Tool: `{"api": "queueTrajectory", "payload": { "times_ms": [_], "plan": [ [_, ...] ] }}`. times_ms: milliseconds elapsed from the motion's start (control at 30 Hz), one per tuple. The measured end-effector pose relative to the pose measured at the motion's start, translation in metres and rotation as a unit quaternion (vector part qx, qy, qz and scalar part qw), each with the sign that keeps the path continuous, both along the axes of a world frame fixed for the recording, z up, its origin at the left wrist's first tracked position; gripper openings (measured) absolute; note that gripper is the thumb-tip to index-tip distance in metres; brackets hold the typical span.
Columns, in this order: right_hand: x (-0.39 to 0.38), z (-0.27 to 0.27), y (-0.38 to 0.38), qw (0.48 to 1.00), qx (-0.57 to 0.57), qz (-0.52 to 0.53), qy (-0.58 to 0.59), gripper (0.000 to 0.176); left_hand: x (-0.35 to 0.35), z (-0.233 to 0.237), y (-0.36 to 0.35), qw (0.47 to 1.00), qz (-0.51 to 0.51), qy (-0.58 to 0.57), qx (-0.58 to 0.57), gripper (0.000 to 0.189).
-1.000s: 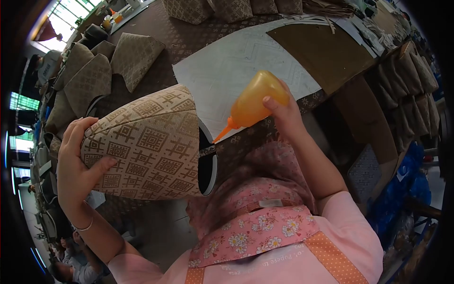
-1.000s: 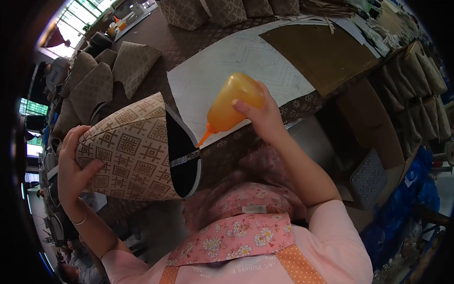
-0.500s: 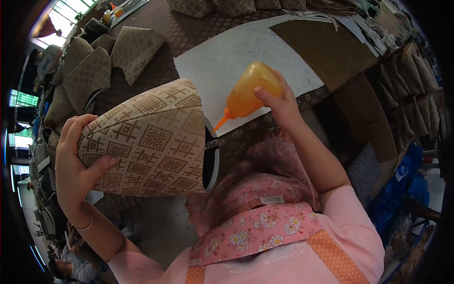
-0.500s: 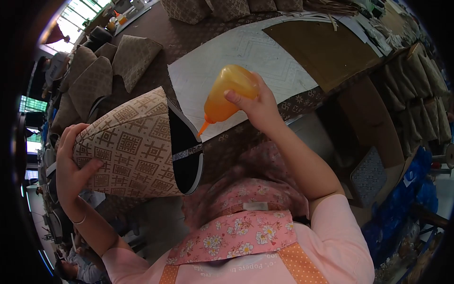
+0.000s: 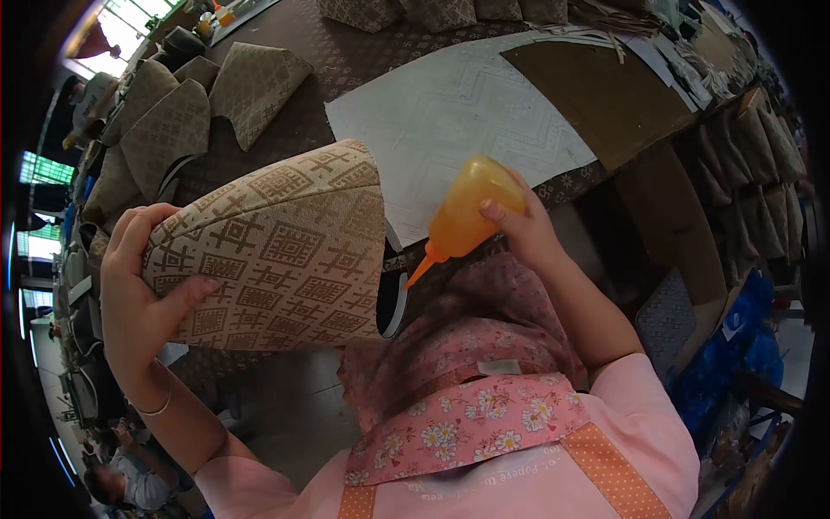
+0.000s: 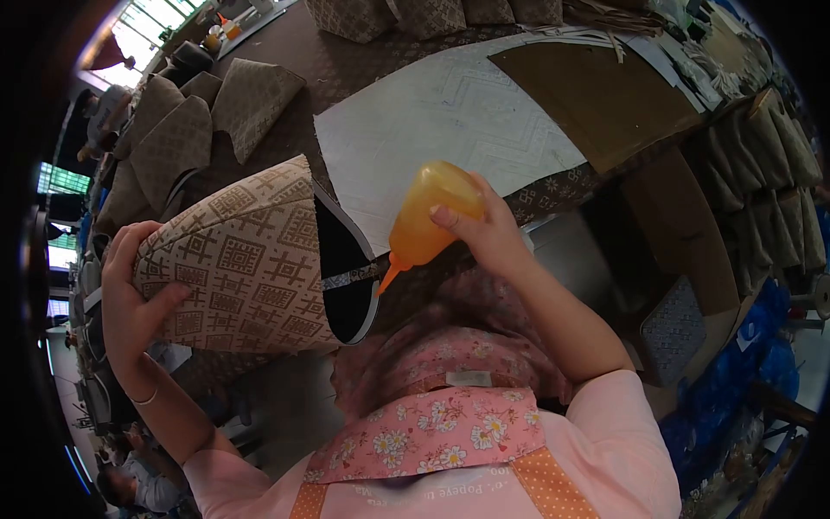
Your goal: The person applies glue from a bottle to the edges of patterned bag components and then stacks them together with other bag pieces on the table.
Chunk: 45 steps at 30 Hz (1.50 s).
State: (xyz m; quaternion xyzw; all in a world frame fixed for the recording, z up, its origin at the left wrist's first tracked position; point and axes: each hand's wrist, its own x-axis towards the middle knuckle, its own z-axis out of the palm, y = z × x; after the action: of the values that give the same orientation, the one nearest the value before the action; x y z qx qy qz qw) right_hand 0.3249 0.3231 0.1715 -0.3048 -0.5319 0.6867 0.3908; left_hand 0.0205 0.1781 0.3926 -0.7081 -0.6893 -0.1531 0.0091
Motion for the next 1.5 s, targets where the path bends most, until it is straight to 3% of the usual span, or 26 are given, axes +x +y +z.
{"api": "queueTrajectory", "payload": {
  "times_ms": [100,200,267,367,433,500,600,800,1033,1133,1200,1333,1400,1500],
  "plan": [
    [0.005,-0.012,-0.014,0.997,-0.060,-0.011,0.041,0.055,-0.007,0.004,-0.007,0.998,0.066,-0.007,-0.014,0.053],
    [0.012,-0.011,-0.020,0.981,-0.137,-0.033,0.135,0.057,-0.001,0.000,-0.025,0.994,0.066,0.052,0.073,0.047],
    [0.017,-0.012,-0.017,0.973,-0.136,-0.065,0.176,0.058,0.009,-0.014,-0.037,0.975,-0.004,0.031,0.220,0.042],
    [0.025,-0.015,-0.009,0.961,-0.112,-0.124,0.220,0.058,0.006,-0.070,-0.052,0.958,0.031,0.102,0.268,0.039],
    [0.031,-0.018,-0.003,0.959,-0.092,-0.152,0.222,0.058,0.016,-0.117,-0.052,0.971,0.049,0.025,0.231,0.041],
    [0.036,-0.025,-0.002,0.959,-0.060,-0.191,0.199,0.061,0.030,-0.153,-0.055,0.984,0.077,0.019,0.159,0.042],
    [0.043,-0.032,-0.001,0.963,-0.009,-0.221,0.154,0.064,0.031,-0.205,-0.068,0.983,0.106,0.038,0.144,0.043],
    [0.037,-0.027,0.011,0.939,0.142,-0.305,0.063,0.065,0.035,-0.206,-0.066,0.980,0.115,0.020,0.162,0.043],
    [0.044,-0.045,0.032,0.936,0.188,-0.298,-0.008,0.058,0.034,-0.208,-0.066,0.979,0.118,0.023,0.162,0.045],
    [0.039,-0.041,0.033,0.940,0.138,-0.310,-0.034,0.053,0.034,-0.210,-0.066,0.980,0.117,0.026,0.160,0.045],
    [0.030,-0.031,0.031,0.954,0.015,-0.295,0.054,0.052,0.034,-0.209,-0.066,0.980,0.118,0.022,0.161,0.046],
    [0.026,-0.039,0.036,0.961,-0.040,-0.261,0.086,0.050,0.032,-0.212,-0.068,0.979,0.122,0.026,0.159,0.047],
    [0.028,-0.044,0.038,0.974,-0.067,-0.213,0.026,0.051,0.033,-0.211,-0.066,0.978,0.121,0.027,0.166,0.048],
    [0.019,-0.034,0.033,0.979,-0.096,-0.171,0.046,0.054,0.032,-0.211,-0.067,0.979,0.112,0.026,0.168,0.049]
  ]
}}
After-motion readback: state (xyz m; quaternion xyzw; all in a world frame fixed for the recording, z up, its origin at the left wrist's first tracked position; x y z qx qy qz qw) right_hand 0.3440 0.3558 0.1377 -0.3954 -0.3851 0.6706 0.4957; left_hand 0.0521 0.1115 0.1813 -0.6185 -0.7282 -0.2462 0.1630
